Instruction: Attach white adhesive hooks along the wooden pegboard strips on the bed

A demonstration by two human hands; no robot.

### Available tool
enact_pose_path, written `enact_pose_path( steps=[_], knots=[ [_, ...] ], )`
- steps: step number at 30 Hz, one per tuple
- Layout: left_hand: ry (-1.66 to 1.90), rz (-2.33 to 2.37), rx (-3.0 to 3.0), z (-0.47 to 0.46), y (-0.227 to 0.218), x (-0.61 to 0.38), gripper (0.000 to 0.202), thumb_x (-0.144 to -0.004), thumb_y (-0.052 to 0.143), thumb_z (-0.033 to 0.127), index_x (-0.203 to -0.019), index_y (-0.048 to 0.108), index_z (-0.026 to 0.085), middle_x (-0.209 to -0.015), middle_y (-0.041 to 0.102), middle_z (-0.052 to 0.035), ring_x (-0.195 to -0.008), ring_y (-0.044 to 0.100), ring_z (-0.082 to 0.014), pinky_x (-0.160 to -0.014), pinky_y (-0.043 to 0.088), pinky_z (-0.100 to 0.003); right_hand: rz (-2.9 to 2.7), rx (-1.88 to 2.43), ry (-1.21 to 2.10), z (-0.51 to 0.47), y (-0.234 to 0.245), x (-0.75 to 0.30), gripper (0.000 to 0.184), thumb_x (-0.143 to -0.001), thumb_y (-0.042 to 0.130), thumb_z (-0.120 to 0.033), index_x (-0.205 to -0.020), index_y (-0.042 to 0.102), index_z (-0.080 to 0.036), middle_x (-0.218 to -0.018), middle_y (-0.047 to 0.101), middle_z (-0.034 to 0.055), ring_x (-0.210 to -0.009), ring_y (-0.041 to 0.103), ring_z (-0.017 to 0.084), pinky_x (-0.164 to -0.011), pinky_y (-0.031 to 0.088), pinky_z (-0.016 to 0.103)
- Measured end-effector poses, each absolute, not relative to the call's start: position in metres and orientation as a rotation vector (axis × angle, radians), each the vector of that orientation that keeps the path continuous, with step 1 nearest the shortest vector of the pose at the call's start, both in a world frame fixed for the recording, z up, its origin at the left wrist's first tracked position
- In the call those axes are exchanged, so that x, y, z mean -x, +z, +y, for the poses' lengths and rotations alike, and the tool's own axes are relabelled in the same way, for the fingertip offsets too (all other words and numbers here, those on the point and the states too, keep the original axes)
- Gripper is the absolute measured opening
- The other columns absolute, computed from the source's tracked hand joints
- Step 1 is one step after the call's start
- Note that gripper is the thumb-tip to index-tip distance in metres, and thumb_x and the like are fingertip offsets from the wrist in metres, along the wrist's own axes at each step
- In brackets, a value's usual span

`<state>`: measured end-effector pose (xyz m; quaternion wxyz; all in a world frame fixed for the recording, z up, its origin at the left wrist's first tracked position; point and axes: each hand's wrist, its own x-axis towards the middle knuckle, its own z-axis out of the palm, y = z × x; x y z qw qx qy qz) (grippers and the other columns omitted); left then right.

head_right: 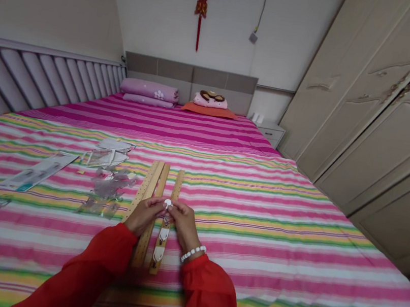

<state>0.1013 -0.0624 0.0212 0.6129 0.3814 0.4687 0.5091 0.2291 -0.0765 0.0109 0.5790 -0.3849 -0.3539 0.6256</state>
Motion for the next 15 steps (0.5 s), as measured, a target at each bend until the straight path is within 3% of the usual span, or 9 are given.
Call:
enact_pose_path(
  steps=[6,11,15],
  knots=[
    [1.165,1.125,-1.135,-0.066,0.030,-0.101,0.024,-0.060,0.073,0.029,-0.077,0.074,0.013,-0.064,0.070,-0.0031,-0.058,0.060,-0.0132,-0.055,0.048,-0.023,-1.153,0.941,1.395,-0.078,0.018,-0.233,0.024,-0.063,0.074,-0.024,-0.086,0.075,-0.016,-0.053,0.062,-0.0046,-0.045,0.055,0.010,-0.047,0.045,0.022],
    [1.146,1.159,-1.334,-0.064,0.037,-0.103,0.022,-0.060,0.070,0.026,-0.076,0.075,0.013,-0.062,0.069,-0.0022,-0.058,0.060,-0.0138,-0.056,0.046,-0.023,-1.232,1.046,1.315,-0.079,0.025,-0.233,0.009,-0.071,0.064,-0.024,-0.069,0.071,-0.019,-0.050,0.062,-0.0034,-0.045,0.058,0.014,-0.045,0.047,0.025],
    [1.101,1.199,-1.426,-0.061,0.036,-0.104,0.023,-0.058,0.070,0.022,-0.078,0.075,0.012,-0.062,0.068,-0.0027,-0.058,0.059,-0.0135,-0.057,0.046,-0.023,-1.153,1.071,1.332,-0.076,0.021,-0.234,0.004,-0.068,0.063,-0.022,-0.065,0.065,-0.020,-0.044,0.060,-0.0043,-0.038,0.058,0.015,-0.039,0.046,0.025]
  ],
)
